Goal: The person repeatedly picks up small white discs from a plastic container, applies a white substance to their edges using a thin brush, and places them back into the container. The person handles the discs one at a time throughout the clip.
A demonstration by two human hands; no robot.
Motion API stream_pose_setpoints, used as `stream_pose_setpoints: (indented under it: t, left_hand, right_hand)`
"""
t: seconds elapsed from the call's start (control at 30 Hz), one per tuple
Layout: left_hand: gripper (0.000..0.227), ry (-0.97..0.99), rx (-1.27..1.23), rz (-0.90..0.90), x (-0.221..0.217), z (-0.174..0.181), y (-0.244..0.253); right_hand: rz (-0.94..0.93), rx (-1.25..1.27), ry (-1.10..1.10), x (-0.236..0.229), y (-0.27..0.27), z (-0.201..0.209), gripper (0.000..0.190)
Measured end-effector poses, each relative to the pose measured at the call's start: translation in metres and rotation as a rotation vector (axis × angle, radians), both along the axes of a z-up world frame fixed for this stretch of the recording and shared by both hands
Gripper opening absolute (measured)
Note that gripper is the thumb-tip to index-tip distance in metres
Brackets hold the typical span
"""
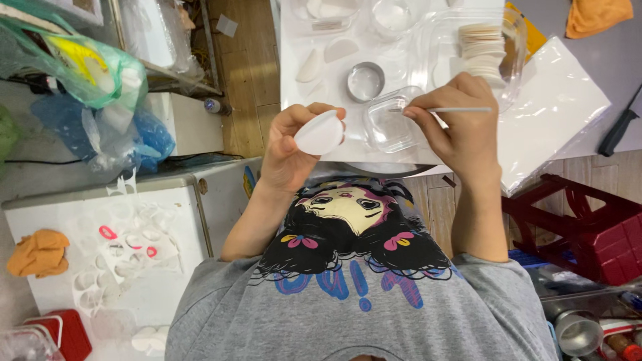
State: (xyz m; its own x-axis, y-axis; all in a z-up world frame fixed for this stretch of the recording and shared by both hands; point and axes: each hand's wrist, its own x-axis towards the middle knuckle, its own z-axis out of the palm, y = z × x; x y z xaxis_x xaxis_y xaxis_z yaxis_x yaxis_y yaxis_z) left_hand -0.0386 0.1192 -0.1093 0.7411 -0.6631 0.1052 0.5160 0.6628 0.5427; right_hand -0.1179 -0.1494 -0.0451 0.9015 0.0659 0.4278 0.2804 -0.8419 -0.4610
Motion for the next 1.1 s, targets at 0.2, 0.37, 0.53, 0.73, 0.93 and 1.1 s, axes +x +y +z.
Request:
stream_pose_setpoints:
  t: [0.2, 0.37, 0.53, 0.73, 0.93, 1.1]
  left_hand:
    - [0.049, 0.059, -0.082, -0.123, -0.001, 0.001, -0.011]
    - [0.064, 0.054, -0.019, -0.232, -0.004, 0.006, -0.027]
    - [0.060, 0.023, -0.023, -0.307, -0.015, 0.014, -0.036]
    - [0.057, 0.019, -0.037, -0.342, -0.019, 0.021, -0.036]
    - [0.054, 0.027, -0.044, -0.333, -0.020, 0.020, -0.034]
    - [0.055, 0.001, -0.004, -0.273, -0.013, 0.014, -0.030]
  right_hand:
    - [-0.030, 0.167, -0.060, -0.019, -0.014, -0.003, 0.015]
    - [0.125, 0.566, -0.706, -0.032, -0.018, 0.006, 0.040]
    - [0.284, 0.499, -0.716, -0.025, 0.018, 0.021, 0.047]
    - [0.200, 0.543, -0.649, -0.016, 0.044, 0.036, 0.048]
    - [0.104, 0.562, -0.558, -0.025, 0.046, 0.034, 0.049]
    - [0.035, 0.401, -0.535, -0.035, 0.028, 0.031, 0.050]
